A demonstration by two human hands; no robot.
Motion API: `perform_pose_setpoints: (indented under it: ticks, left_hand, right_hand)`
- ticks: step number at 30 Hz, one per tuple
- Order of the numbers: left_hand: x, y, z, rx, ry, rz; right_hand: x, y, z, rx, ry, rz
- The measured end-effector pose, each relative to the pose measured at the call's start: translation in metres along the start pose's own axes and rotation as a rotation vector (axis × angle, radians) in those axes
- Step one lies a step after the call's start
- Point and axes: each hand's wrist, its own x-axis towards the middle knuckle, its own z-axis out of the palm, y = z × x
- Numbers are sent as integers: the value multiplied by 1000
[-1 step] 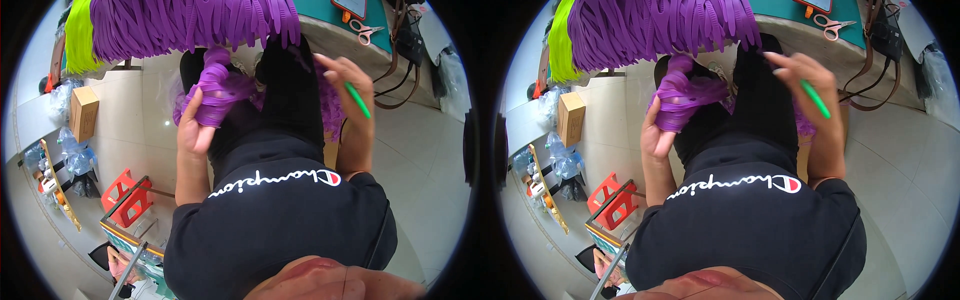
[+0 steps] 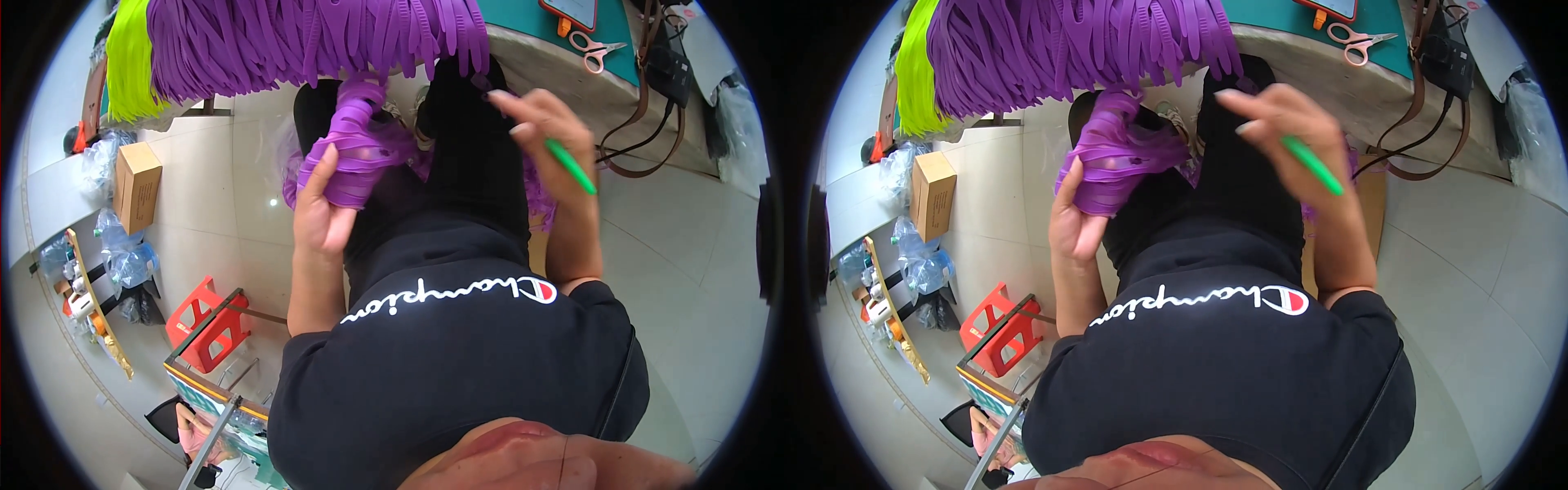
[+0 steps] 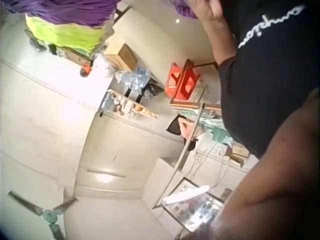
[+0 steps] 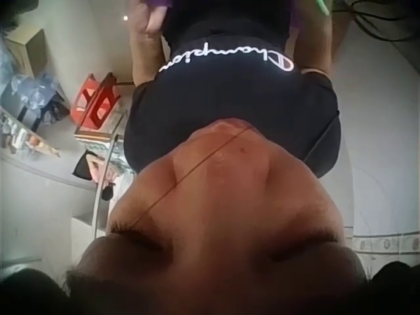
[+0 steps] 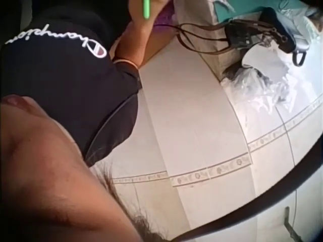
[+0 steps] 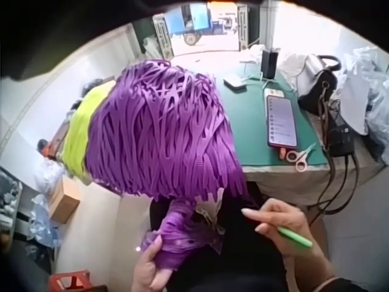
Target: Assembling and trimming purple fabric strips using a crochet hook and scissors to create flower-shaped decorations.
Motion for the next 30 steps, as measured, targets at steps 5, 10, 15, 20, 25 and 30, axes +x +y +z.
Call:
perform_pose_setpoints:
  ticks: [5, 10, 15, 20, 25, 30]
  left_hand:
    - [-9, -15, 37, 170, -56, 100]
    - [-11, -22, 47, 234, -173, 112]
    - [-7, -30, 45, 223, -142, 155]
    - [-7, -35, 48, 260, -104, 220]
    - [-7, -42, 50, 356, -61, 361]
    - [-4, -43, 52, 376, -13, 462]
  right_hand:
    - [7, -11, 66, 747, -49, 144]
    - [7, -8, 79, 703, -7, 104]
    - [8, -6, 82, 754, 66, 114]
    - [11, -6, 78, 540, 66, 56]
    - [15, -8, 78, 213, 111, -139]
    - [19, -3, 69, 330, 155, -15]
